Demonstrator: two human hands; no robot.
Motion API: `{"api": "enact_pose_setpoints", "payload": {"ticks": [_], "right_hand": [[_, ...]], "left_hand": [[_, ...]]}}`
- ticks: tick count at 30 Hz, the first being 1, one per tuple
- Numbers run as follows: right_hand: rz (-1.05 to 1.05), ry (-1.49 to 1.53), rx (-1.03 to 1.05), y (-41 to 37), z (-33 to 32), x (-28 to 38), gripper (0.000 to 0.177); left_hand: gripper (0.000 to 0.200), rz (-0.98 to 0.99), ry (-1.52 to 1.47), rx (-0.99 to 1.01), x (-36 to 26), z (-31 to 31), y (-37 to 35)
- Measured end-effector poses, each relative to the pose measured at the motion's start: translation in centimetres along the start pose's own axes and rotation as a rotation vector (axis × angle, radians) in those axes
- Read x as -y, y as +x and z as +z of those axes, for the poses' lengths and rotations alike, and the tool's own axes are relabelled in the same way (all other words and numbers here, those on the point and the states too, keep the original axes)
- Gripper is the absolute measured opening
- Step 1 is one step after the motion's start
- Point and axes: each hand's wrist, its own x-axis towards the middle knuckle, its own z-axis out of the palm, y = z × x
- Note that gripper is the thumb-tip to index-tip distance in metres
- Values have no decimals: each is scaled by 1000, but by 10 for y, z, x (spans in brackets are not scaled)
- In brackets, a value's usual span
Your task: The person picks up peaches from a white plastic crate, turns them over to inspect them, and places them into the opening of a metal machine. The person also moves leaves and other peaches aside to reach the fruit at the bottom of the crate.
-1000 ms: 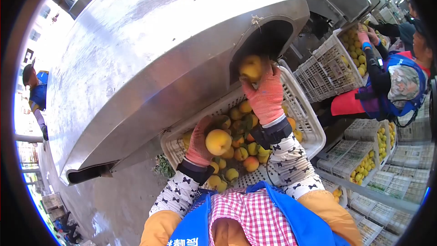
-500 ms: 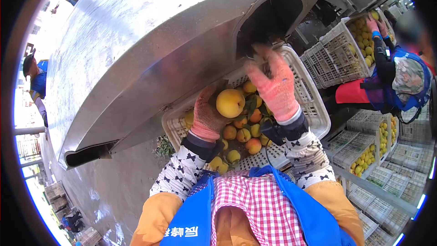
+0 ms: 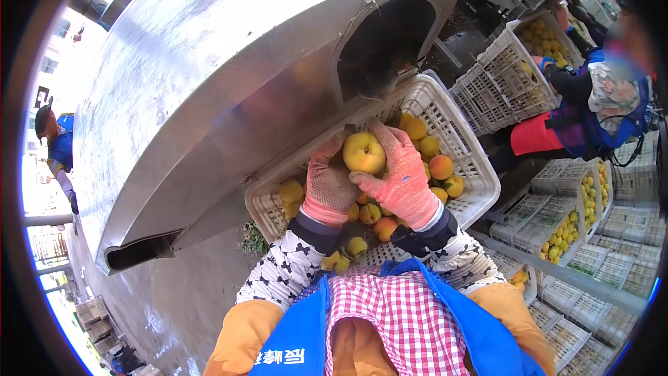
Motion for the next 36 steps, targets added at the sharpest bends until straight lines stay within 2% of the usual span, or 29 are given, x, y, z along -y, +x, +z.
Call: {"api": "enact_pose_setpoints", "payload": {"ticks": [2,3,4,6,7,9,10,12,13,14,15,16,17,18,19,20,22,23,24,26,27,28,29,30,31,32,33,35,36], "right_hand": [[-187,35,4,7,-5,-9,80],[-159,88,-91,7,-4,-6,83],[-162,89,-87,8,-4,-2,83],[-142,-148,-171,10,-5,9,86],[-67,-187,-187,13,-1,7,87],[-108,-223,-193,31,-2,-1,87],[-140,-253,-198,44,-1,-5,88],[-137,-271,-238,77,0,-16,86],[-64,-353,-209,92,2,-18,86],[12,-434,-182,107,5,-21,85],[20,-436,-179,121,14,-22,85],[18,-563,-198,134,26,-23,77],[19,-690,-205,142,35,-28,69],[40,-695,-171,150,34,-38,69],[-204,-712,-289,158,26,-46,63],[-467,-716,-409,163,15,-48,56],[-204,130,-216,145,-19,-30,41],[-202,148,-259,134,-29,-40,39],[-200,167,-303,123,-37,-56,38],[29,55,-182,92,-41,-102,34],[66,-161,-52,76,-45,-122,32],[101,-373,81,62,-47,-140,31],[105,-378,89,54,-45,-156,31],[249,-578,277,47,-43,-171,36],[394,-772,465,43,-39,-181,42],[403,-769,473,39,-36,-191,42],[260,-823,470,38,-31,-200,50],[44,-883,477,49,-15,-214,70],[44,-880,473,56,-4,-224,70]], "left_hand": [[29,29,120,-27,0,1,4],[29,56,236,-58,0,1,5],[29,61,235,-57,1,-1,5],[28,289,1148,-83,5,-5,6],[28,294,1144,-77,8,-7,11],[36,268,791,-89,14,-12,26],[36,270,791,-86,10,-20,27],[29,119,232,-182,-1,-48,28],[22,79,358,-372,1,-64,27],[22,78,358,-373,4,-88,21],[28,11,481,-517,7,-116,12],[34,-60,597,-665,12,-142,7],[34,-71,581,-685,15,-164,6],[43,-213,821,-681,19,-185,4],[53,-369,1050,-664,25,-200,-5],[53,-382,1021,-682,32,-201,-6],[66,-406,1841,-480,42,-185,-2],[74,-452,2017,-359,47,-181,-2],[74,-451,1998,-367,50,-184,-2],[76,-591,2360,43,60,-192,-2],[76,-595,2341,46,66,-201,-7],[78,-633,2578,234,71,-213,-16],[79,-663,2810,443,74,-220,-21],[79,-668,2802,444,75,-220,-17],[80,-812,2798,589,73,-221,-10],[81,-965,2775,738,72,-221,-8],[81,-981,2762,738,70,-216,-8],[81,-598,2517,404,64,-205,2],[81,-598,2522,405,68,-208,3]]}}
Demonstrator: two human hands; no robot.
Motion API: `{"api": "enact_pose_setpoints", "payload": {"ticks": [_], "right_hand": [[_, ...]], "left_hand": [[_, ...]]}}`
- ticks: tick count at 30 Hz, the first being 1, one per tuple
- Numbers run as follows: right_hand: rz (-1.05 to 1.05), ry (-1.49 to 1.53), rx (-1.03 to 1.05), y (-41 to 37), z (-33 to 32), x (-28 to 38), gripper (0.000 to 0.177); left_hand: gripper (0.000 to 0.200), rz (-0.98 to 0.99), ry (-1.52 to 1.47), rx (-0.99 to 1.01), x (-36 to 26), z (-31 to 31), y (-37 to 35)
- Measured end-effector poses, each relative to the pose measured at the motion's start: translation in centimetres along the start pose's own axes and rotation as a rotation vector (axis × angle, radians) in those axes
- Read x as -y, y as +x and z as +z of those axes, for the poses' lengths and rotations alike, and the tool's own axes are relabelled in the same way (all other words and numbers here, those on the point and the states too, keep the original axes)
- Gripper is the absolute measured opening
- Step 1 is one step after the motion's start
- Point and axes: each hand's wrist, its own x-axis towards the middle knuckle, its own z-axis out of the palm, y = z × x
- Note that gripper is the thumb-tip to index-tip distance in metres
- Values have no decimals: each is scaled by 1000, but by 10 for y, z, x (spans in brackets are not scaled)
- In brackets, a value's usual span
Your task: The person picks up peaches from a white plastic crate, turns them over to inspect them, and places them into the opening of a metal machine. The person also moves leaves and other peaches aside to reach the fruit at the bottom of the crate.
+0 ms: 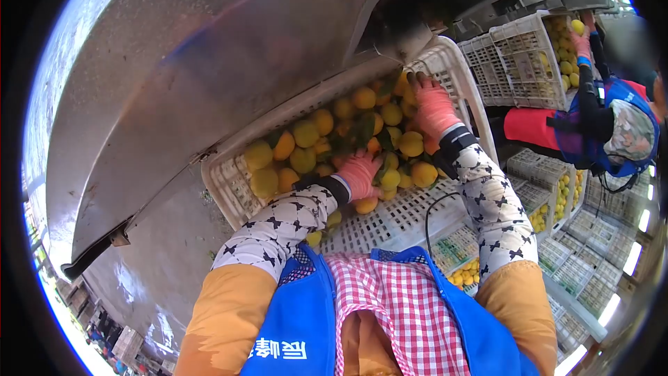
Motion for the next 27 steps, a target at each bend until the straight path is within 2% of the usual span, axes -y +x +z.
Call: {"api": "enact_pose_setpoints", "payload": {"ticks": [2,3,4,6,7,8,9,10,12,14,16,17,19,20,21,22,23,25,26,27], "right_hand": [[-69,-305,137,20,28,-4,59],[-114,-466,143,29,47,-11,56],[-116,-466,136,34,23,0,56],[41,-87,343,27,-20,18,51],[43,383,172,11,-19,12,53],[43,379,177,-5,-31,22,53],[147,1001,207,-19,-54,36,60],[252,1623,219,-32,-68,46,68],[168,1855,131,-53,-48,41,70],[249,1856,72,-73,-59,49,70],[150,1899,-48,-84,-76,57,69],[111,1802,-48,-88,-96,60,70],[108,1759,-92,-93,-113,67,69],[111,1702,-108,-94,-116,71,68],[106,1572,-190,-91,-105,77,74],[89,1582,-199,-91,-104,79,74],[-11,1298,-272,-90,-110,83,78],[-121,786,-380,-84,-138,87,86],[-126,783,-406,-79,-152,90,86],[-112,742,-421,-71,-165,95,85]], "left_hand": [[78,34,91,-118,-18,17,2],[76,-23,-46,48,-25,16,6],[76,-26,-41,43,-28,11,6],[70,-98,-153,-2,-33,7,1],[70,-99,-158,2,-30,18,5],[67,55,-184,-98,-26,37,13],[64,209,-207,-207,-25,45,21],[64,214,-205,-216,-28,43,25],[53,183,-25,-43,-40,33,31],[47,154,-26,21,-43,11,30],[42,36,-1579,126,-21,5,16],[38,-24,-1847,114,-24,-34,-2],[35,4,-2098,95,-22,-96,-32],[35,-4,-2079,91,-28,-121,-40],[32,67,-2104,-54,-33,-143,-46],[29,147,-2120,-201,-34,-155,-52],[29,157,-2100,-209,-31,-157,-52],[26,291,-1532,-578,-23,-166,-48],[26,310,-1511,-577,-22,-175,-49],[25,418,-1178,-748,-26,-188,-55]]}}
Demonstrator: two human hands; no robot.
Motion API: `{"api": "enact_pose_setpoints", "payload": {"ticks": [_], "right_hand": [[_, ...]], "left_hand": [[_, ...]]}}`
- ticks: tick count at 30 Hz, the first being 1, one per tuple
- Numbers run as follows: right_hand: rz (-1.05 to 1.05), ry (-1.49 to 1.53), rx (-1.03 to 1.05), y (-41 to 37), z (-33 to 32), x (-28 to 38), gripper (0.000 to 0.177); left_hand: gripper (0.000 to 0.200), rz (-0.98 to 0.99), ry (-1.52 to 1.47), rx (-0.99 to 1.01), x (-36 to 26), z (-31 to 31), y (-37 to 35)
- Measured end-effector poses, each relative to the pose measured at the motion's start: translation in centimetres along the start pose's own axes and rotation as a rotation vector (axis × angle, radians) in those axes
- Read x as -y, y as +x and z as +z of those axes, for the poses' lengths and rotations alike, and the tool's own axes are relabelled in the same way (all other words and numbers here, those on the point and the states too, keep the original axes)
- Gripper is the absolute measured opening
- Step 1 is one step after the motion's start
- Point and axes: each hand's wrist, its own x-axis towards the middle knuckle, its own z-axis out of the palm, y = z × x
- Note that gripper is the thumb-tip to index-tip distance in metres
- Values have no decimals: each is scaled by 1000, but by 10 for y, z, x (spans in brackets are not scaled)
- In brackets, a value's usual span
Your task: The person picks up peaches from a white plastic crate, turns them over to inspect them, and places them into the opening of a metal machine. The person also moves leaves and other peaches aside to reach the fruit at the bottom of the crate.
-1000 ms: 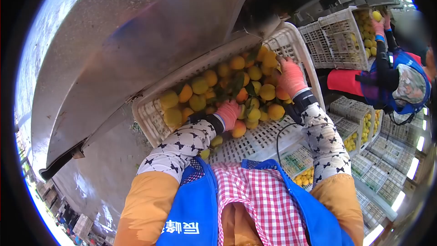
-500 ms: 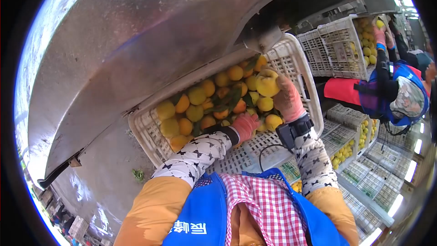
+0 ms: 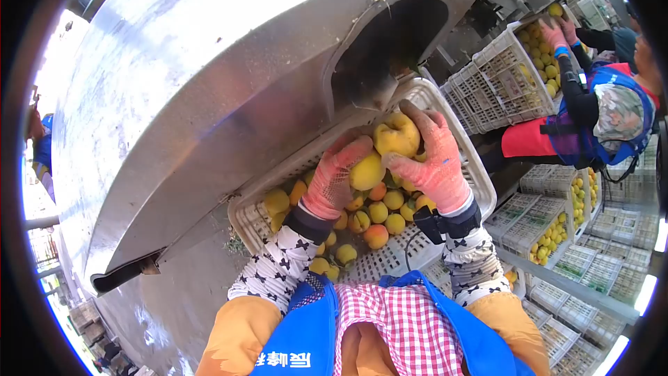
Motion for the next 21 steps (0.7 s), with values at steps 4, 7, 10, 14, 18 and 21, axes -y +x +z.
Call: {"api": "enact_pose_setpoints", "payload": {"ticks": [4,7,10,14,18,21], "right_hand": [[-30,-158,-213,47,34,3,78],[-20,-297,-331,77,58,-12,71],[176,-571,-242,107,77,5,54],[-132,110,-365,86,34,6,65],[-169,180,54,24,18,9,64],[-282,29,151,0,18,16,64]], "left_hand": [[27,-214,-241,-207,14,-6,-7],[36,-326,-838,-307,7,-10,-14],[38,61,294,-330,17,-5,-34],[35,-57,286,-267,9,-9,-27],[42,-268,-494,-269,-7,-10,-22],[43,-386,-1414,-56,-29,-3,-7]]}}
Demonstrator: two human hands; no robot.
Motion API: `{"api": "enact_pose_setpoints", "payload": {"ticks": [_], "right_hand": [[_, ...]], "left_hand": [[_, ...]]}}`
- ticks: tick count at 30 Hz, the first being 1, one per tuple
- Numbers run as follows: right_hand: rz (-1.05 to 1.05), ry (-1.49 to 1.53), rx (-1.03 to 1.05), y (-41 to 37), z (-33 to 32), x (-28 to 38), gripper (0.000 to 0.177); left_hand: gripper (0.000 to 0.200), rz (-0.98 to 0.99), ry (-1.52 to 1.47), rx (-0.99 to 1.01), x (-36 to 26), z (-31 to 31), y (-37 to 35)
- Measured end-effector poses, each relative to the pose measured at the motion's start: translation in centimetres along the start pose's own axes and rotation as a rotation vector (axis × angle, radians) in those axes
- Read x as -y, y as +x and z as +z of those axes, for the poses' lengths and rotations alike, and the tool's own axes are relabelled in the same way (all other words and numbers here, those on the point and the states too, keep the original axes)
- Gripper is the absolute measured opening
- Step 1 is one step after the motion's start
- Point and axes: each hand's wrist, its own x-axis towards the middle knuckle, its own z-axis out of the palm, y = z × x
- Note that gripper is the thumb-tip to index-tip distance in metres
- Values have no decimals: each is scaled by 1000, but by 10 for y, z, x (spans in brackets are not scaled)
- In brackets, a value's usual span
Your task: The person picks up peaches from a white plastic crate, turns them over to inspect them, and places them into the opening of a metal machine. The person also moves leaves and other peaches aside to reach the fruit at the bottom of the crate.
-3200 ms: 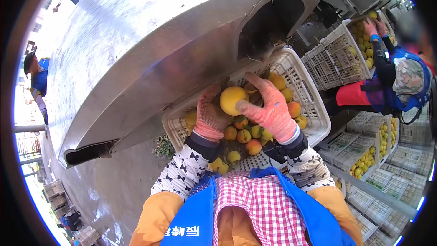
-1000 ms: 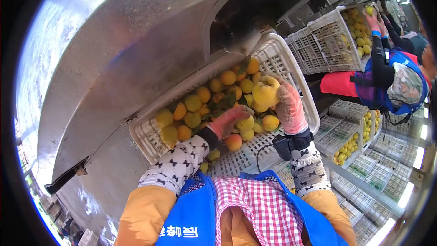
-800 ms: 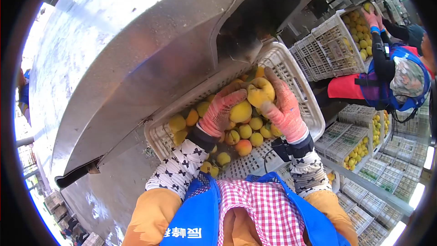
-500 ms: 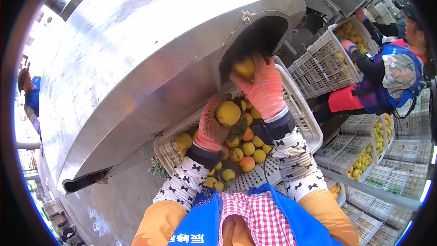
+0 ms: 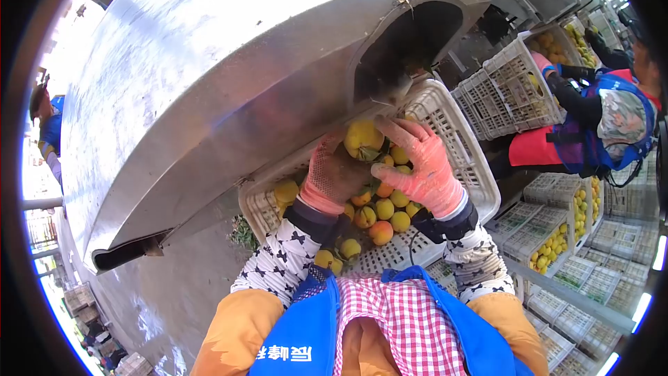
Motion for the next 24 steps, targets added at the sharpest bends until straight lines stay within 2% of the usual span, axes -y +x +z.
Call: {"api": "enact_pose_setpoints", "payload": {"ticks": [1,2,4,6,7,9,10,12,13,14,15,16,17,18,19,20,21,22,23,24], "right_hand": [[48,10,-42,-7,4,-1,64],[96,21,-82,-10,5,-2,64],[101,5,-138,-11,-1,-2,67],[75,-22,-112,-8,-7,0,81],[69,-102,-93,-8,0,-4,83],[103,-106,-152,-6,4,-2,81],[130,-105,-205,-3,4,-1,79],[131,-127,-289,16,3,-9,76],[170,-220,-402,29,5,-17,73],[212,-312,-514,41,7,-24,71],[261,-357,-507,54,9,-29,63],[205,-579,-417,67,20,-53,62],[153,-794,-311,80,32,-78,62],[229,-712,-366,102,38,-82,60],[318,-628,-407,113,41,-77,58],[306,-659,-436,117,27,-67,44],[166,-203,-459,113,8,-65,40],[26,252,-467,104,-9,-66,37],[33,243,-454,92,-19,-60,37],[151,301,-498,73,-27,-50,39]], "left_hand": [[43,-9,3,1,3,1,2],[43,42,110,-79,7,2,5],[43,93,222,-160,11,-1,5],[41,229,1250,-160,12,-11,6],[41,225,1253,-158,15,-15,7],[46,448,1699,-30,21,-11,8],[46,458,1700,-21,24,-2,15],[50,77,200,-188,31,15,25],[50,76,200,-184,26,5,23],[52,10,360,-274,17,-17,17],[55,-57,521,-364,10,-42,16],[55,-58,519,-366,5,-71,18],[55,-30,724,-484,4,-106,17],[55,-13,922,-610,10,-128,7],[55,-41,896,-644,20,-132,-6],[56,-78,1384,-627,22,-127,-5],[57,-106,1874,-560,20,-125,2],[57,-116,1857,-563,20,-135,7],[58,-69,2284,-400,20,-150,12],[60,-10,2694,-191,21,-163,19]]}}
